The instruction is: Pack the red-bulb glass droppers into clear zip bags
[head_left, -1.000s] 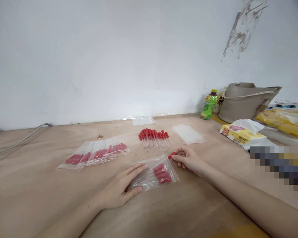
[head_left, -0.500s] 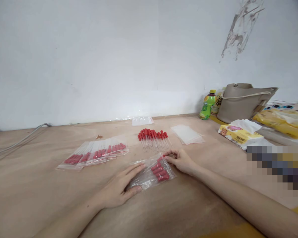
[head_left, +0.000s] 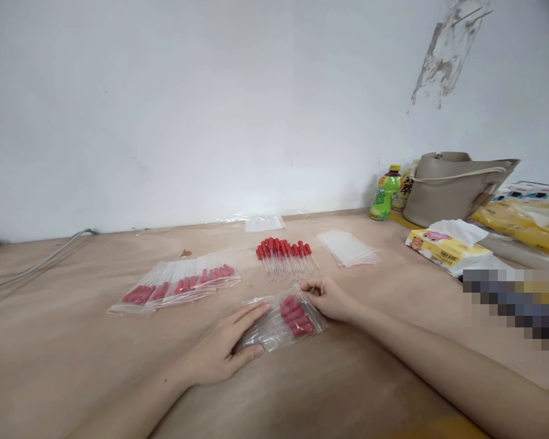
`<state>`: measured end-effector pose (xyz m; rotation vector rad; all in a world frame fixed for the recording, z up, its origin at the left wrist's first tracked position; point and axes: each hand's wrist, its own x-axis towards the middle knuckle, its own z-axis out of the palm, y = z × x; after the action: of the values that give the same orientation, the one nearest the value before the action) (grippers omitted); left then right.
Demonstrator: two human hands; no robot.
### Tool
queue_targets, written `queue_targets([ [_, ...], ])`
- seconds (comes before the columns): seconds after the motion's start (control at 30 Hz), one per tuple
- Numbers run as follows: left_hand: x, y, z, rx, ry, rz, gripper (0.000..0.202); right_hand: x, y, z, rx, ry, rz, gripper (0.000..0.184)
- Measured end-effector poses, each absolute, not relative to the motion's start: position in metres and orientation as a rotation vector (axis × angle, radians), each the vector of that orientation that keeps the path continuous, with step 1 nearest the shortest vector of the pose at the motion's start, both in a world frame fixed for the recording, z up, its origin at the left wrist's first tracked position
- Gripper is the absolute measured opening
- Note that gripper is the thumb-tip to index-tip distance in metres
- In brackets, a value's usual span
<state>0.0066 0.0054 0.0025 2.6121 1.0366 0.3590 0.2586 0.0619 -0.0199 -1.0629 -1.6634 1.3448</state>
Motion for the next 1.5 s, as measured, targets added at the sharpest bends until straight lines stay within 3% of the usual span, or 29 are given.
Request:
queue_targets([
  [0.27,-0.007,0.016,0.004,2.629,0.911,0.331,0.046,0.281,0.057,-0.010,-1.135,-1.684,1.197,0.031],
  [0.37,-0.010,0.022,0.002,2.713,1.034,0.544,0.044,0.274,0.052,-0.014,-1.070,-1.804,1.142,0.035],
  [0.5,-0.003,0.019,0.000,2.755,1.206,0.875,0.038,0.262,0.046,-0.022,-1.121,-1.945,1.071,0.026],
  [0.6,0.008,0.007,0.001,2.783,1.015,0.671,0.052,0.255,0.040,-0.022,-1.193,-1.911,1.098,0.029],
  [0.67,0.014,0.001,0.002,2.795,0.901,0.520,0.073,0.252,0.037,-0.019,-1.232,-1.884,1.201,0.035],
  [0.73,0.016,-0.003,0.002,2.793,0.859,0.426,0.081,0.250,0.035,-0.014,-1.246,-1.839,1.360,0.033],
  [1.03,0.022,-0.002,-0.002,2.880,0.851,0.564,0.074,0.238,0.019,0.007,-1.019,-1.086,1.999,0.021],
  [1.23,0.024,0.003,-0.017,3.036,0.860,0.789,0.057,0.231,0.011,0.005,-0.909,-1.040,2.113,0.023],
  [1.3,0.018,0.008,-0.014,3.067,0.821,0.823,0.053,0.237,0.020,0.003,-0.983,-1.238,1.990,0.027],
  [1.37,0.008,0.017,-0.005,3.071,0.816,0.893,0.047,0.252,0.037,0.003,-1.112,-1.514,1.624,0.030],
  [1.5,-0.034,0.045,0.025,3.027,0.976,0.929,0.045,0.302,0.082,0.005,-1.393,-1.731,0.356,0.025],
])
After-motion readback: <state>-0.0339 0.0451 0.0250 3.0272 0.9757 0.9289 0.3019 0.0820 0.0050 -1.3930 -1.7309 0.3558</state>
